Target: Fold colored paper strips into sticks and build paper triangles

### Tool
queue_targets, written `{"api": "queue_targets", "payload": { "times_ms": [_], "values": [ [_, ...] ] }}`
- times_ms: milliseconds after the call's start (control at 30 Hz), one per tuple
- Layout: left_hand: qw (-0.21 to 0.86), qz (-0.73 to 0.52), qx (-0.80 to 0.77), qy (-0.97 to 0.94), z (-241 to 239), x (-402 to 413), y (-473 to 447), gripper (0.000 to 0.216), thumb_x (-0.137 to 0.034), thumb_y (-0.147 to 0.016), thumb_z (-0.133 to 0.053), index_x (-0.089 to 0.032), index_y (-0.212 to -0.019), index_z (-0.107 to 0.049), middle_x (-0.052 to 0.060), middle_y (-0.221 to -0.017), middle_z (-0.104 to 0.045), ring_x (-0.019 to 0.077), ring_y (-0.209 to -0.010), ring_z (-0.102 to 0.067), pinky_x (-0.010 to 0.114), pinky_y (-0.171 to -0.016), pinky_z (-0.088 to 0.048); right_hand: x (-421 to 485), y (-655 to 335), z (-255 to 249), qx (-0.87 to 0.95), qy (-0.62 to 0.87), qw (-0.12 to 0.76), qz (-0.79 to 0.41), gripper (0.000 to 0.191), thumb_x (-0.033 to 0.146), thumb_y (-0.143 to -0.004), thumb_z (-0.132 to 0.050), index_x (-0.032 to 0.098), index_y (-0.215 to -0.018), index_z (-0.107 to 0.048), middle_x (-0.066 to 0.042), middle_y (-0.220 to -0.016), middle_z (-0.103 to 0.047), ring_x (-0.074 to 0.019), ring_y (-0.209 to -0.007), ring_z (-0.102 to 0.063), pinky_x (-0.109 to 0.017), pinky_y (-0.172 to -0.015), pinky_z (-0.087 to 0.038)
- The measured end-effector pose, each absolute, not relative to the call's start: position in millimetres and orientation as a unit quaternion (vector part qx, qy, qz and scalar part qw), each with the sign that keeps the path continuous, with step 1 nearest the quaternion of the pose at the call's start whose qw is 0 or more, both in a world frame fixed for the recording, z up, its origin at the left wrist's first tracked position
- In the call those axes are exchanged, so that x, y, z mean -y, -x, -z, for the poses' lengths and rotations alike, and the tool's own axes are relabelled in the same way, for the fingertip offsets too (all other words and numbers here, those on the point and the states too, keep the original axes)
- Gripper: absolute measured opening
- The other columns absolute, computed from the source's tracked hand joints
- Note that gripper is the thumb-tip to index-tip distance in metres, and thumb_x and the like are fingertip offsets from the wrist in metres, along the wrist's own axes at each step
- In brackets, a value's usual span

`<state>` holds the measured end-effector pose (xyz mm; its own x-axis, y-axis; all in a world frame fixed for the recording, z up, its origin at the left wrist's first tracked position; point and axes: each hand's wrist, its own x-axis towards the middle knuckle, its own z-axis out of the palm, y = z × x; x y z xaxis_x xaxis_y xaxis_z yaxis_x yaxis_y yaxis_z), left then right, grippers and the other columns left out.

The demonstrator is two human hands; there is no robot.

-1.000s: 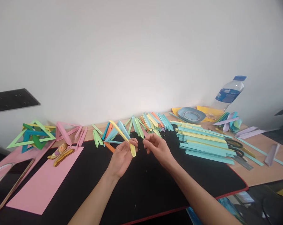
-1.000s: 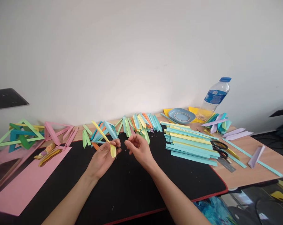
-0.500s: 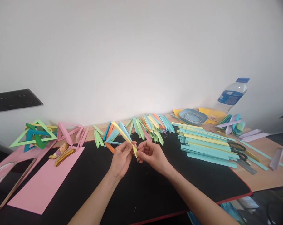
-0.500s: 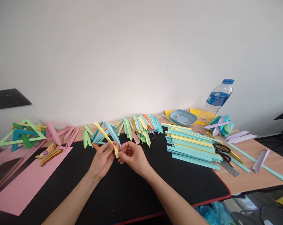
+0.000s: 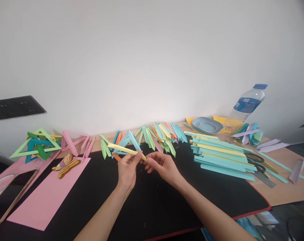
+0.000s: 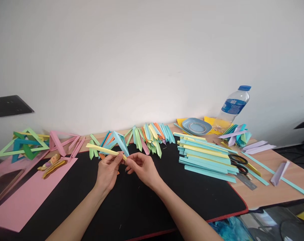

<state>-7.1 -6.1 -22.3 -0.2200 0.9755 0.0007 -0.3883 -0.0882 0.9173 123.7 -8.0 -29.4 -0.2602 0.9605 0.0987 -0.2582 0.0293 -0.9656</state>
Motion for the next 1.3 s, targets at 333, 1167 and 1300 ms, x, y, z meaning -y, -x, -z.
{"api": "queue_targets", "payload": {
  "times_ms": [333,1167,1300],
  "values": [
    [0.589,-0.627,-0.398,-0.319,23.9,7.2,5.8,0.024,-0.026,-0.053,-0.084,-0.012,-0.070,-0.073,0.003,-0.065,-0.067,0.0107,-0.061,-0.055,0.023,-0.060,-0.044,5.3,-121.3,33.9,0.513,0.376,0.514,-0.576,0.035,0.047,-0.073,-0.066,0.014,-0.072,-0.057,-0.004,-0.067,-0.067,-0.0120,-0.055,-0.062,-0.024,-0.050,-0.051],
    [0.496,-0.540,-0.397,-0.553,9.9,15.5,14.3,0.030,-0.039,-0.086,-0.054,-0.017,-0.104,-0.064,0.005,-0.075,-0.066,0.0171,-0.061,-0.064,0.028,-0.055,-0.052,-2.2,-153.3,20.3,0.378,0.231,0.580,-0.683,0.021,0.025,-0.069,-0.077,0.020,-0.087,-0.067,0.000,-0.081,-0.063,-0.0071,-0.063,-0.053,-0.018,-0.052,-0.044],
    [0.675,-0.406,-0.342,-0.513,1.1,17.1,15.9,0.046,-0.053,-0.083,-0.051,-0.009,-0.081,-0.065,0.009,-0.063,-0.065,0.0176,-0.045,-0.062,0.028,-0.042,-0.050,1.1,-155.2,17.1,0.470,0.247,0.516,-0.672,0.020,0.025,-0.069,-0.076,0.018,-0.085,-0.066,0.000,-0.076,-0.062,-0.0068,-0.060,-0.051,-0.017,-0.047,-0.038]
  ]
}}
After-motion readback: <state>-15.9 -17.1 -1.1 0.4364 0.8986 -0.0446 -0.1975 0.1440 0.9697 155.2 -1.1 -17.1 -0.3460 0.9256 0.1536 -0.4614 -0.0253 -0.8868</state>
